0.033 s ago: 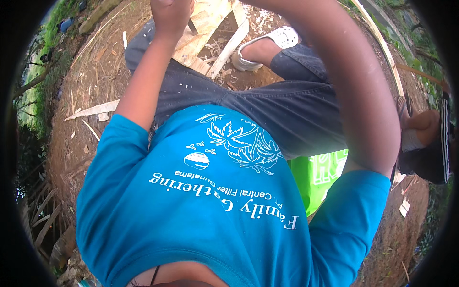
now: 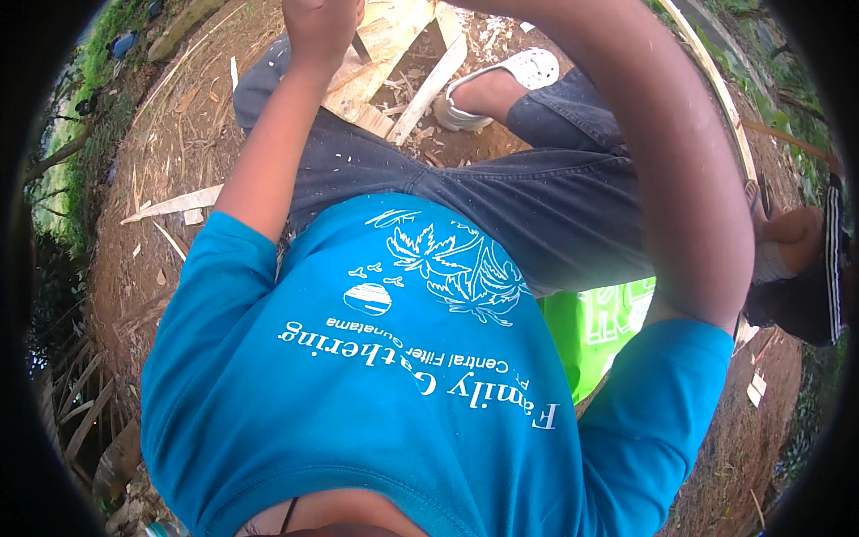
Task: The person carves a wooden object using a chisel and a hammer, striking the chisel into the wood to remove material and then handling the detached wooden piece.
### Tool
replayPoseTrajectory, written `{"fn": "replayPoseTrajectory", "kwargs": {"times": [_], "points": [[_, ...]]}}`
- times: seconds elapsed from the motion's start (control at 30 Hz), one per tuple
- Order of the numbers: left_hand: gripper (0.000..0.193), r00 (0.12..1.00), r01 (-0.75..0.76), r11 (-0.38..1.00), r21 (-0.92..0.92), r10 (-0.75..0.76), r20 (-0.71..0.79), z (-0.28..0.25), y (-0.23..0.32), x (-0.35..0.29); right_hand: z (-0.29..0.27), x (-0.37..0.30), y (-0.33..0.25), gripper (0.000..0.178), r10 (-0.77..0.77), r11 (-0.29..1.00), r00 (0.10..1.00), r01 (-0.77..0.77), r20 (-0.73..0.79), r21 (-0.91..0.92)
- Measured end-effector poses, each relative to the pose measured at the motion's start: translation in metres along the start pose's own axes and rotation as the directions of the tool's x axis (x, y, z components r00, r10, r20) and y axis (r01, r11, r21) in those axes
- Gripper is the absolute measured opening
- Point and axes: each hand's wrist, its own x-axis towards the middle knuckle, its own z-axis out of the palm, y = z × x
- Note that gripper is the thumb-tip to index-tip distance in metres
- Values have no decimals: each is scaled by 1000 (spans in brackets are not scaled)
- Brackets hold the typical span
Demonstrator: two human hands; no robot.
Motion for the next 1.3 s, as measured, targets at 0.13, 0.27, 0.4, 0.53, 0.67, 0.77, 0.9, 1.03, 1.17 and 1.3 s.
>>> {"fn": "replayPoseTrajectory", "kwargs": {"times": [0.13, 0.27, 0.4, 0.53, 0.67, 0.77, 0.9, 1.03, 1.17, 1.3], "points": [[21, 992, 125, 986, -107, -128, -16, -17, -15, -6, 11, 1, -4, 34, -49, 997, 999, 51, -23, 62], [20, 999, 54, 998, -44, -54, 5, -21, -18, -6, 24, -4, -4, 34, -133, 989, 982, 141, -133, 47], [22, 1000, 18, 1000, 0, -18, -19, -2, 4, -14, 1, -16, -7, 36, -73, 995, 996, 77, -55, 69], [23, 993, 92, 987, -133, -102, -67, -21, 18, -16, 15, -8, 6, 37, -177, 974, 978, 190, -107, 122], [24, 991, 129, 979, -155, -132, -6, -29, 26, -8, 4, -3, -2, 39, -79, 976, 995, 66, 53, 208], [25, 995, 33, 998, 59, -28, -96, -25, 17, -10, 4, -3, -5, 40, -98, 976, 994, 87, 46, 201], [24, 998, 5, 999, -43, -8, -69, -26, 8, -9, 1, -16, -28, 42, -79, 997, 997, 79, -20, 17], [22, 996, 62, 994, -95, -67, -52, -26, 14, -12, -12, -13, -41, 43, 13, 999, 1000, -13, 23, 37], [22, 998, -10, 998, -61, 6, -64, -22, 9, -12, 3, -16, -40, 43, -21, 995, 995, 11, -100, -99], [21, 999, 19, 993, -115, -24, -44, -23, 10, -14, -14, -12, -38, 42, -55, 998, 995, 52, 79, 40]]}}
